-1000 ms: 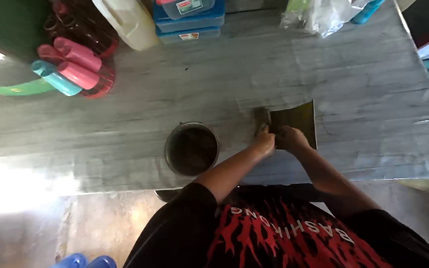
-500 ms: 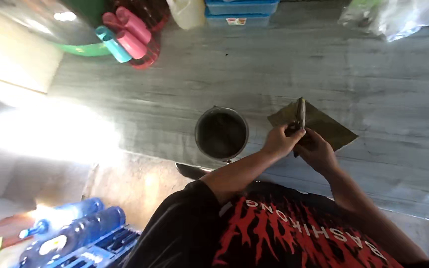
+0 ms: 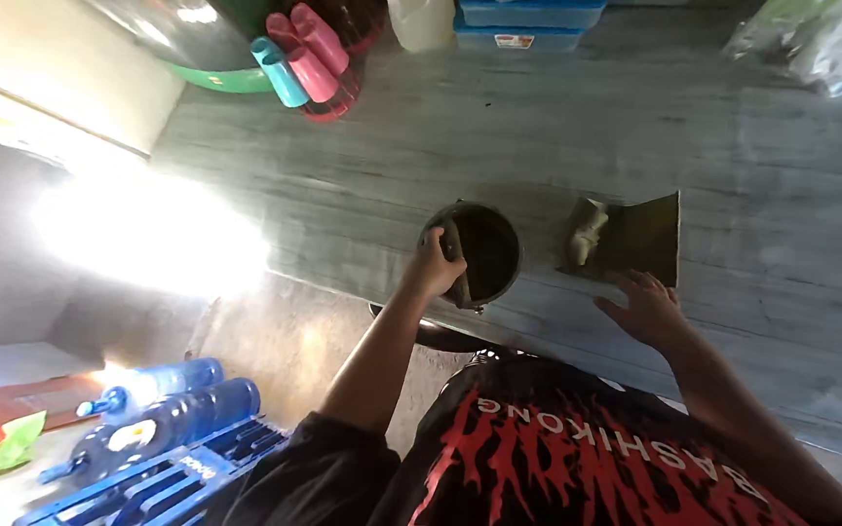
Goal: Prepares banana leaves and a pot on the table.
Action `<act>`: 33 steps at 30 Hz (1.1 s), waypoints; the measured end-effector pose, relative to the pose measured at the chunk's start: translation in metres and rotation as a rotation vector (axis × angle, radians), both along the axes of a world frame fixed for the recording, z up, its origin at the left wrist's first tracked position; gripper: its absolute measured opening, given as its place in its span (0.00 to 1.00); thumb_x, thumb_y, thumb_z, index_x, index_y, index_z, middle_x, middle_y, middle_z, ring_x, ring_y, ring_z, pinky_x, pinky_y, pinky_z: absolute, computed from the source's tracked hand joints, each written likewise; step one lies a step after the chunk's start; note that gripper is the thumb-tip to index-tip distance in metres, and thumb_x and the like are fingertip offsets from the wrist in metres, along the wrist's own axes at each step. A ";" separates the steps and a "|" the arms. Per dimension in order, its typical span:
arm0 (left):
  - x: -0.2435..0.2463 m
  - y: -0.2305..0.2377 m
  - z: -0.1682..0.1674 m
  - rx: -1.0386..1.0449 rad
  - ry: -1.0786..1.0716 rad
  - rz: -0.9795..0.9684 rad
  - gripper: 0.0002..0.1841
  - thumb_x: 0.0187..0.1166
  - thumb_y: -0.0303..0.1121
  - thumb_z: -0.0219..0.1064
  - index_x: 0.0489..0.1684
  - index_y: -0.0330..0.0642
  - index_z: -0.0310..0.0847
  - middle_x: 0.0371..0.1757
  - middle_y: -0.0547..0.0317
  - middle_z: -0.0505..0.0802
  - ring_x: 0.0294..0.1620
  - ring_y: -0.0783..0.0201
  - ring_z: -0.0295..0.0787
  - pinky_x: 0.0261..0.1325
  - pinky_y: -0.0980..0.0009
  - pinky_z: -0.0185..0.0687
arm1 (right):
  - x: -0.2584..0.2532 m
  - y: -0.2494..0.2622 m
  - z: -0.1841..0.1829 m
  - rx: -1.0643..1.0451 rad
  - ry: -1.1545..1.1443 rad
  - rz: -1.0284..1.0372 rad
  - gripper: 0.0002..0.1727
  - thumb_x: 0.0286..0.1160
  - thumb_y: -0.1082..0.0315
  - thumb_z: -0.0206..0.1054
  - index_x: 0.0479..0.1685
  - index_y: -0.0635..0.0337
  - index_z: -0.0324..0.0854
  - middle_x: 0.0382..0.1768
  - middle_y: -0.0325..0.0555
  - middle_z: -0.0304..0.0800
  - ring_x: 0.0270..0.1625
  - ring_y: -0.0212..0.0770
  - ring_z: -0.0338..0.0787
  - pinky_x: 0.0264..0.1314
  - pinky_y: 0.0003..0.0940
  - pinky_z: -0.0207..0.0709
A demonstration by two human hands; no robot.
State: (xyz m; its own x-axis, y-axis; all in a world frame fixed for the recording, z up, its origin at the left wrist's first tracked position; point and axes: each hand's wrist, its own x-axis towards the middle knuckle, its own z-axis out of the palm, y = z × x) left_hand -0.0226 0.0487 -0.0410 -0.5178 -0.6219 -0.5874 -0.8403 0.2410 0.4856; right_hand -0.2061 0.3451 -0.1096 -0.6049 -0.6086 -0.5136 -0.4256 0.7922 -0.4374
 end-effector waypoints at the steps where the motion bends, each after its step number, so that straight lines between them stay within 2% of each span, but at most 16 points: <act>1: -0.003 0.001 -0.001 0.003 -0.060 -0.033 0.40 0.82 0.39 0.70 0.92 0.44 0.51 0.60 0.31 0.89 0.57 0.40 0.91 0.61 0.41 0.84 | 0.002 0.002 0.000 -0.018 -0.004 -0.012 0.36 0.83 0.44 0.66 0.86 0.54 0.71 0.87 0.65 0.64 0.91 0.68 0.56 0.88 0.75 0.42; 3: -0.010 0.003 -0.004 -0.013 -0.152 -0.104 0.36 0.83 0.39 0.68 0.89 0.43 0.55 0.63 0.31 0.88 0.60 0.38 0.90 0.63 0.40 0.83 | 0.005 0.004 0.001 -0.032 -0.013 -0.021 0.35 0.83 0.45 0.66 0.85 0.55 0.71 0.87 0.65 0.64 0.91 0.68 0.58 0.88 0.74 0.44; 6: -0.017 0.003 -0.011 -0.075 -0.187 -0.133 0.28 0.84 0.36 0.66 0.81 0.37 0.65 0.62 0.31 0.88 0.64 0.36 0.88 0.66 0.39 0.81 | 0.012 0.008 0.003 -0.033 -0.012 -0.004 0.34 0.83 0.46 0.66 0.84 0.54 0.73 0.86 0.65 0.66 0.90 0.68 0.59 0.88 0.74 0.45; 9: -0.022 0.008 -0.017 -0.144 -0.179 -0.127 0.24 0.85 0.33 0.64 0.76 0.35 0.67 0.60 0.32 0.89 0.64 0.37 0.89 0.65 0.41 0.82 | 0.017 0.012 0.004 -0.049 -0.006 -0.001 0.33 0.83 0.47 0.66 0.83 0.55 0.74 0.86 0.66 0.65 0.91 0.69 0.58 0.89 0.75 0.42; 11: -0.021 0.010 -0.025 -0.153 -0.192 -0.172 0.24 0.86 0.35 0.64 0.77 0.35 0.67 0.60 0.32 0.90 0.63 0.37 0.89 0.65 0.40 0.82 | 0.020 0.015 0.005 -0.054 -0.012 -0.007 0.33 0.84 0.46 0.66 0.83 0.55 0.75 0.86 0.67 0.65 0.91 0.69 0.57 0.89 0.75 0.41; 14: -0.024 0.004 -0.027 -0.089 -0.239 -0.232 0.30 0.84 0.39 0.69 0.81 0.34 0.65 0.65 0.30 0.87 0.69 0.35 0.85 0.71 0.39 0.78 | 0.024 0.019 0.006 -0.047 -0.028 -0.007 0.33 0.84 0.46 0.65 0.83 0.54 0.75 0.86 0.67 0.66 0.91 0.69 0.57 0.89 0.74 0.42; 16: -0.029 0.003 -0.030 -0.098 -0.296 -0.272 0.31 0.82 0.37 0.70 0.81 0.33 0.65 0.67 0.30 0.86 0.70 0.35 0.84 0.71 0.38 0.78 | 0.027 0.020 0.005 -0.043 -0.033 0.000 0.33 0.84 0.46 0.65 0.83 0.54 0.75 0.85 0.66 0.67 0.91 0.69 0.58 0.89 0.74 0.41; 20: -0.034 0.013 -0.045 -0.172 -0.370 -0.319 0.31 0.81 0.28 0.67 0.82 0.28 0.61 0.65 0.27 0.86 0.68 0.33 0.85 0.67 0.37 0.80 | 0.031 0.019 0.003 -0.062 -0.036 -0.006 0.33 0.83 0.47 0.66 0.82 0.55 0.75 0.84 0.64 0.70 0.91 0.68 0.58 0.90 0.74 0.40; 23: -0.033 0.014 -0.046 -0.177 -0.391 -0.326 0.27 0.80 0.25 0.66 0.77 0.27 0.67 0.67 0.28 0.85 0.69 0.33 0.84 0.68 0.37 0.80 | 0.036 0.021 0.002 -0.076 -0.051 0.019 0.32 0.84 0.47 0.65 0.82 0.55 0.76 0.83 0.63 0.72 0.91 0.67 0.60 0.89 0.75 0.41; 27: -0.030 0.011 -0.016 -0.154 -0.477 -0.561 0.23 0.75 0.26 0.72 0.68 0.26 0.77 0.63 0.29 0.87 0.68 0.34 0.85 0.67 0.36 0.79 | 0.035 0.024 0.002 -0.110 -0.076 0.036 0.32 0.84 0.48 0.66 0.81 0.57 0.76 0.82 0.63 0.73 0.90 0.68 0.61 0.89 0.76 0.41; 30: -0.024 0.016 -0.016 -0.133 -0.535 -0.675 0.23 0.75 0.22 0.70 0.70 0.27 0.75 0.62 0.30 0.88 0.67 0.35 0.85 0.67 0.38 0.80 | 0.038 0.029 0.002 -0.101 -0.097 0.037 0.32 0.84 0.48 0.65 0.82 0.57 0.75 0.83 0.64 0.71 0.90 0.68 0.60 0.89 0.76 0.40; 33: -0.024 0.019 -0.027 -0.154 -0.519 -0.625 0.22 0.79 0.21 0.65 0.72 0.27 0.73 0.63 0.30 0.87 0.67 0.35 0.85 0.66 0.39 0.81 | 0.039 0.026 0.001 -0.092 -0.102 0.050 0.32 0.84 0.47 0.65 0.82 0.55 0.75 0.83 0.62 0.72 0.91 0.67 0.60 0.90 0.75 0.39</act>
State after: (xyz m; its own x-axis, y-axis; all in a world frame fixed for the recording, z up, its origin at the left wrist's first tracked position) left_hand -0.0464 0.0678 -0.0679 -0.4812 -0.4022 -0.7789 -0.6374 0.7705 -0.0041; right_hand -0.1673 0.3710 -0.1085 -0.5203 -0.6839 -0.5115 -0.4134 0.7258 -0.5498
